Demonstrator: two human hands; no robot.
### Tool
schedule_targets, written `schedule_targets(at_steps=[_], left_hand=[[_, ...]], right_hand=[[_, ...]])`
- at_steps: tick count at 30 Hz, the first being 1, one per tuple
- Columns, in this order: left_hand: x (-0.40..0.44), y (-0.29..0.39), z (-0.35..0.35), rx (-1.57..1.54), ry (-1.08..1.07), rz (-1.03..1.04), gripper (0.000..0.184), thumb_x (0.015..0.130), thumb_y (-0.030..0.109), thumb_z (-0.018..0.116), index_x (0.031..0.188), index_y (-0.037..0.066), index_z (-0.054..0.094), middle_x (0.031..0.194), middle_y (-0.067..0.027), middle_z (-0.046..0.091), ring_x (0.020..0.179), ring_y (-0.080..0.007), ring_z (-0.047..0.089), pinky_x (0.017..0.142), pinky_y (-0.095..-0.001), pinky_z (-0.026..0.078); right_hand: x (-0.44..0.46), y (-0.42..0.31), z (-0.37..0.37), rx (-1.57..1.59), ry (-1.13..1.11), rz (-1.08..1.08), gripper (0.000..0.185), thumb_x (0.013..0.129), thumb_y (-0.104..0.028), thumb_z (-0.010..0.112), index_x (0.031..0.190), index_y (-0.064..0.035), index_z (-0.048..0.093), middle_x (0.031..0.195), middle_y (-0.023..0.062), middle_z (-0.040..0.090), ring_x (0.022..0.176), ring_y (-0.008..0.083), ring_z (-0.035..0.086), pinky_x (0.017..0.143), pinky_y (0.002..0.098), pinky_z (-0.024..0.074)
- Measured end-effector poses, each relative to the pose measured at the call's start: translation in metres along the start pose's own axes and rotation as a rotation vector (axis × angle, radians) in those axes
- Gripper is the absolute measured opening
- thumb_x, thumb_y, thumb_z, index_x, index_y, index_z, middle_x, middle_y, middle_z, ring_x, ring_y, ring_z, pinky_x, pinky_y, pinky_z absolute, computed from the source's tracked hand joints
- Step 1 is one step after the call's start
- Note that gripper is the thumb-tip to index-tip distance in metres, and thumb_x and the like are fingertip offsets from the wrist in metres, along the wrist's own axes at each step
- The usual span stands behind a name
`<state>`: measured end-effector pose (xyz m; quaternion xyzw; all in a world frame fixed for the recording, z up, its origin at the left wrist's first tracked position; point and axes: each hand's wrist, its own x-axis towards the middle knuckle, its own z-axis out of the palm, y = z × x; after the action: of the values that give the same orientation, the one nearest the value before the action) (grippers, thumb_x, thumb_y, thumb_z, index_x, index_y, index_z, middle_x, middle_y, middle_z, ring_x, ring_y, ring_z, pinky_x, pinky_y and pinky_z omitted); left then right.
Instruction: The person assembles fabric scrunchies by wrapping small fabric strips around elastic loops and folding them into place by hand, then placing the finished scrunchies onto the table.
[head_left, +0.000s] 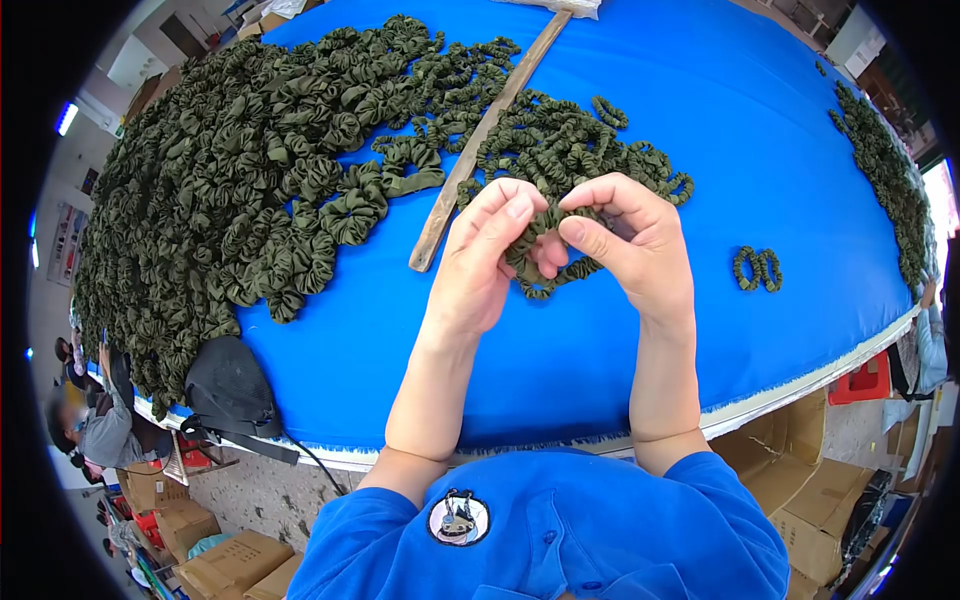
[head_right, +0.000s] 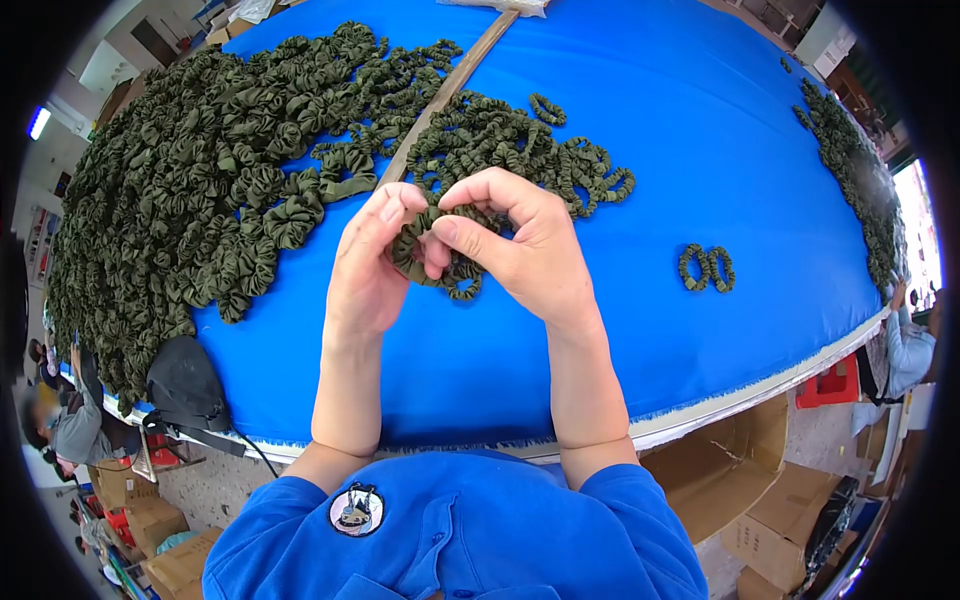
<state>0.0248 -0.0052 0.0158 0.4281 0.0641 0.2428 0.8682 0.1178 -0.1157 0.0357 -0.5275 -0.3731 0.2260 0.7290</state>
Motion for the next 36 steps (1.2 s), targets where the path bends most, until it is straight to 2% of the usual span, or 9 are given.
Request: schedule_targets(at_steps=[2,7,11,16,22,27,31,32,36], left_hand=[[-0.001,0.001,-0.002,0.033,0.008,-0.013,0.012,0.087,0.006,0.051,0.098,0.004,0.056,0.064,-0.0014,0.052,0.052,-0.0067,0.048,0.052,-0.0165,0.038],[-0.001,0.001,-0.009,0.138,0.030,-0.062,0.014,0.088,0.006,0.052,0.101,0.004,0.056,0.062,0.0004,0.051,0.050,-0.0045,0.044,0.051,-0.0162,0.037],[-0.003,-0.001,-0.009,-0.217,-0.010,-0.040,0.016,0.089,0.007,0.049,0.104,0.005,0.056,0.054,0.0020,0.043,0.047,-0.0018,0.034,0.049,-0.0183,0.031],[-0.001,0.001,-0.008,-0.447,-0.056,0.125,0.018,0.089,0.007,0.048,0.105,0.004,0.056,0.053,0.0028,0.041,0.046,-0.0029,0.032,0.049,-0.0187,0.029],[0.001,0.001,-0.004,-0.282,-0.024,0.066,0.017,0.088,0.004,0.050,0.103,0.003,0.056,0.058,0.0009,0.048,0.047,-0.0050,0.038,0.052,-0.0205,0.039],[0.002,0.007,0.000,0.076,0.158,0.031,0.017,0.091,0.011,0.048,0.103,0.001,0.054,0.056,0.0019,0.046,0.045,-0.0058,0.036,0.048,-0.0181,0.034],[0.000,0.008,-0.009,0.183,0.017,-0.058,0.012,0.088,0.005,0.053,0.100,0.003,0.054,0.063,-0.0001,0.050,0.046,-0.0045,0.038,0.044,-0.0156,0.033],[0.000,0.006,-0.011,0.182,0.018,-0.059,0.012,0.088,0.005,0.053,0.100,0.003,0.054,0.063,-0.0001,0.050,0.046,-0.0045,0.038,0.044,-0.0156,0.033],[0.004,-0.002,-0.016,-0.229,-0.091,-0.151,0.012,0.088,0.005,0.054,0.099,0.006,0.055,0.062,0.0012,0.048,0.046,-0.0020,0.036,0.041,-0.0135,0.026]], right_hand=[[-0.001,0.000,0.002,-0.008,-0.036,0.016,0.007,0.076,0.001,0.064,0.082,-0.0001,0.062,0.071,0.0043,0.062,0.060,0.0095,0.055,0.057,0.0183,0.0438],[-0.005,0.001,0.008,-0.322,-0.083,-0.009,0.016,0.074,0.002,0.068,0.088,-0.0007,0.062,0.081,0.0059,0.061,0.069,0.0098,0.054,0.064,0.0199,0.0444],[-0.006,0.015,0.007,-0.029,-0.003,-0.029,0.003,0.077,0.000,0.064,0.078,0.0010,0.061,0.075,0.0084,0.064,0.060,0.0104,0.055,0.058,0.0200,0.0447],[-0.003,0.011,-0.006,0.259,0.053,-0.008,0.003,0.079,0.001,0.062,0.082,0.0021,0.063,0.076,0.0083,0.063,0.066,0.0103,0.056,0.061,0.0203,0.0447],[0.000,0.004,0.012,0.372,0.047,0.164,0.006,0.081,0.002,0.061,0.086,0.0029,0.064,0.076,0.0077,0.062,0.068,0.0104,0.055,0.063,0.0200,0.0444],[0.002,0.013,0.007,0.303,0.058,0.146,0.008,0.080,0.002,0.061,0.088,0.0017,0.065,0.075,0.0060,0.061,0.065,0.0104,0.054,0.061,0.0202,0.0439],[0.001,0.016,0.008,-0.087,-0.032,-0.056,0.007,0.079,0.000,0.063,0.085,-0.0011,0.065,0.075,0.0039,0.059,0.063,0.0096,0.052,0.058,0.0200,0.0423],[0.000,0.016,0.008,-0.087,-0.032,-0.054,0.007,0.079,0.000,0.063,0.085,-0.0011,0.065,0.075,0.0039,0.059,0.063,0.0096,0.052,0.058,0.0200,0.0423],[-0.003,0.016,0.011,-0.257,0.023,-0.059,0.007,0.077,-0.001,0.066,0.083,-0.0037,0.066,0.073,0.0019,0.057,0.062,0.0092,0.050,0.056,0.0195,0.0406]])
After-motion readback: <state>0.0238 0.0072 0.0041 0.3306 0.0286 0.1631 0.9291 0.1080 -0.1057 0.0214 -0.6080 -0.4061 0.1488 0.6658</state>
